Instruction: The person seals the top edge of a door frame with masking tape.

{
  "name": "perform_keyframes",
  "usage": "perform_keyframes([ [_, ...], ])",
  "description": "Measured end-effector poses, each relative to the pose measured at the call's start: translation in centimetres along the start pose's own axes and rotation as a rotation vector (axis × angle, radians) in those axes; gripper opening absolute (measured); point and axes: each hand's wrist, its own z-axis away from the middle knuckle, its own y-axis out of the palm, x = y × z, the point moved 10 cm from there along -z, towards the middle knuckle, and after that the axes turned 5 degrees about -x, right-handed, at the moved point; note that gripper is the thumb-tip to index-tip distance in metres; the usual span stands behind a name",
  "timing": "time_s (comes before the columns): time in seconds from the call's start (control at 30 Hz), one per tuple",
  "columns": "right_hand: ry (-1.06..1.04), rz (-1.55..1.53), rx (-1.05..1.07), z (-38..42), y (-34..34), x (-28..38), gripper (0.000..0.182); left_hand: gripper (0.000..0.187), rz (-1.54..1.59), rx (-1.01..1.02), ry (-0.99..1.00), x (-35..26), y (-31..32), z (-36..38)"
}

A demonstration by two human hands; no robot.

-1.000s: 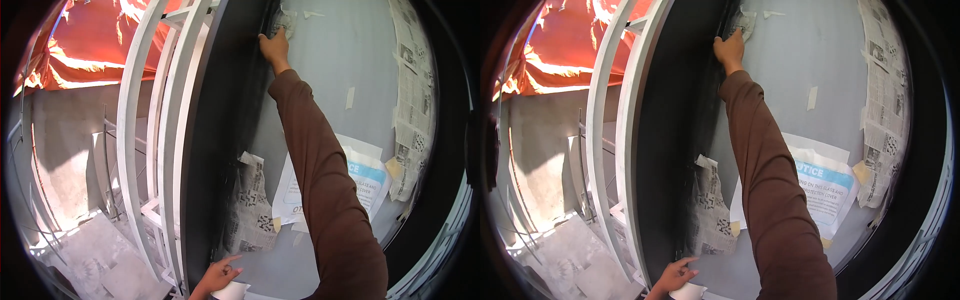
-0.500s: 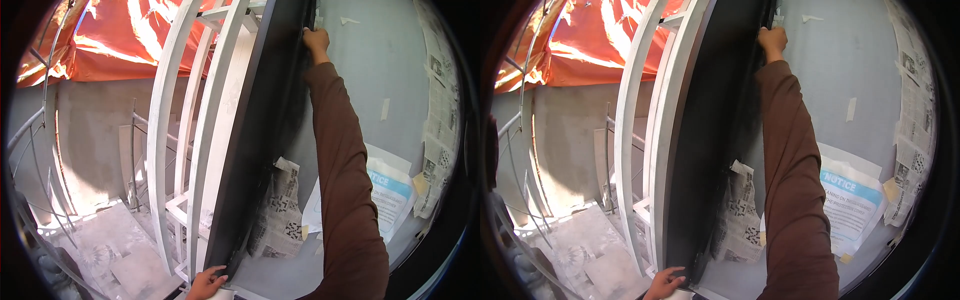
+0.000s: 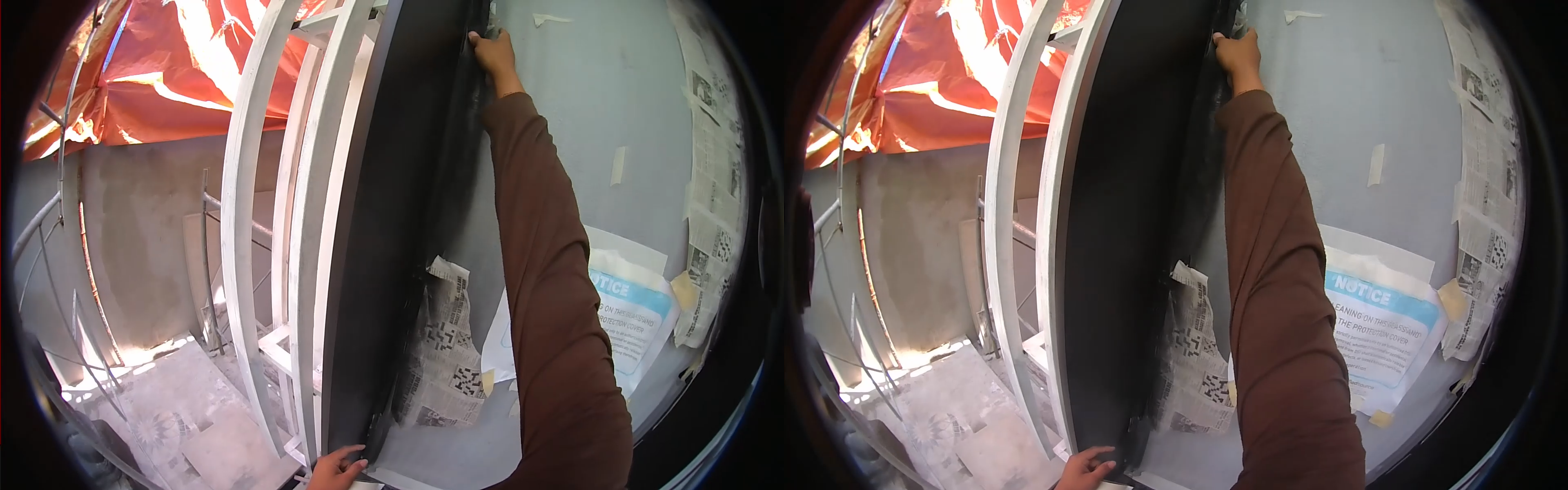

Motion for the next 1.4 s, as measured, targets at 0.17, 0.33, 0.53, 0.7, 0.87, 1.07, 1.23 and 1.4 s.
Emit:
perform_keyframes([
  [0.17,-0.058,0.137,0.118,1.5,-1.6,1.8,0.073,0.048,0.134,0.052,0.033,-2.2,2.6,-0.5],
  [0.33,-0.189,-0.122,-0.163,16.5,-12.7,8.0,0.048,0.054,-0.074,0.228,0.184,-12.4,6.7,-3.7],
  [0.53,-0.106,-0.009,-0.119,40.3,-24.1,6.4,0.027,0.066,-0.300,0.233,0.233,-9.7,12.4,-15.2],
  [0.7,0.049,0.316,0.186,59.7,-24.8,0.0,0.028,0.092,-0.544,-0.102,0.187,-8.9,11.7,-17.5],
  [0.87,0.105,0.466,0.308,60.3,-23.7,-2.2,0.050,0.072,-0.546,-0.237,0.352,-7.6,11.2,-17.3],
  [1.07,0.385,0.116,0.364,59.8,-18.1,-7.1,0.088,0.034,-0.425,-0.109,0.260,-9.3,10.0,-10.5],
  [1.23,0.380,0.131,0.511,60.4,-11.9,-5.1,0.095,0.037,-0.275,-0.006,0.053,-5.1,7.8,-6.9],
  [1.4,0.303,-0.015,0.413,60.6,-9.7,-3.1,0.090,0.036,-0.341,-0.022,-0.019,-5.1,5.8,-3.8],
])
